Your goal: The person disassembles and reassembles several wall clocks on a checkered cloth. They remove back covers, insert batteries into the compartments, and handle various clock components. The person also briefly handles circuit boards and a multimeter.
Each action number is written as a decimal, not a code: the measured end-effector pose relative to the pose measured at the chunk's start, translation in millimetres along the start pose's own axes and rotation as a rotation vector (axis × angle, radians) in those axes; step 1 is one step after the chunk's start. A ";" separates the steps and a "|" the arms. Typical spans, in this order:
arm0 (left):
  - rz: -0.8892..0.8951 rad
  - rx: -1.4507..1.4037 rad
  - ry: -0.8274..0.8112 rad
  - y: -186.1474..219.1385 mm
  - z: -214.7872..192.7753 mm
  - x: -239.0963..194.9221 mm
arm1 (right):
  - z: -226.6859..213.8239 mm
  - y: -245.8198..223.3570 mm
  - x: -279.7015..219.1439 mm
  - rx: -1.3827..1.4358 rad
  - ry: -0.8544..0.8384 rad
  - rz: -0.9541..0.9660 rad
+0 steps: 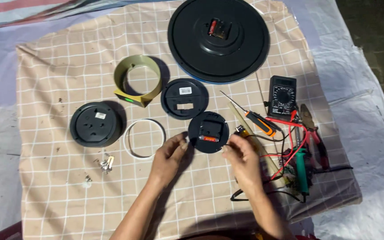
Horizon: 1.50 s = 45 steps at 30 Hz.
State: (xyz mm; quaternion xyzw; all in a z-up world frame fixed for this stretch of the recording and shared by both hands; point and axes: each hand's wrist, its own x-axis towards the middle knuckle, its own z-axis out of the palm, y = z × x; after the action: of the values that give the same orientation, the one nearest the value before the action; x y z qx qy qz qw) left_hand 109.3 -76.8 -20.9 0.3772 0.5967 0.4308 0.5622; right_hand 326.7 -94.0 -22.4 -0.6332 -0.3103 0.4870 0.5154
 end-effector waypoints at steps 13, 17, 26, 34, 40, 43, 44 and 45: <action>-0.192 -0.148 0.006 -22.7 26.7 40.0 | -1.7 29.0 19.3 -0.037 -0.022 0.015; -0.096 -0.103 0.025 -43.0 29.0 41.5 | -6.2 32.7 16.6 -0.006 -0.034 -0.001; -0.217 -0.240 0.051 -13.8 -10.1 -28.7 | -17.2 19.8 -8.4 0.092 -0.103 0.060; -0.190 -0.472 -0.153 -4.8 -23.7 -52.7 | -13.1 17.9 -6.0 0.323 -0.434 0.456; -0.240 -0.544 -0.023 7.4 -6.0 -59.0 | -21.2 22.0 9.4 0.381 -0.215 0.370; -0.252 -0.307 -0.012 -7.6 -5.2 -70.0 | -24.6 18.1 20.0 0.345 -0.222 0.273; -0.244 -0.312 -0.030 -16.6 -5.0 -75.2 | -23.1 19.0 23.7 0.328 -0.208 0.255; -0.229 -0.320 -0.042 -25.2 -5.2 -79.6 | -19.9 19.2 29.7 0.311 -0.203 0.233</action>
State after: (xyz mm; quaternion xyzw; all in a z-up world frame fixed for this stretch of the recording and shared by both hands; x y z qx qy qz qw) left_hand 111.5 -160.3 -17.0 0.2216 0.5476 0.4453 0.6728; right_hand 353.1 -79.7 -49.6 -0.5256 -0.2064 0.6465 0.5130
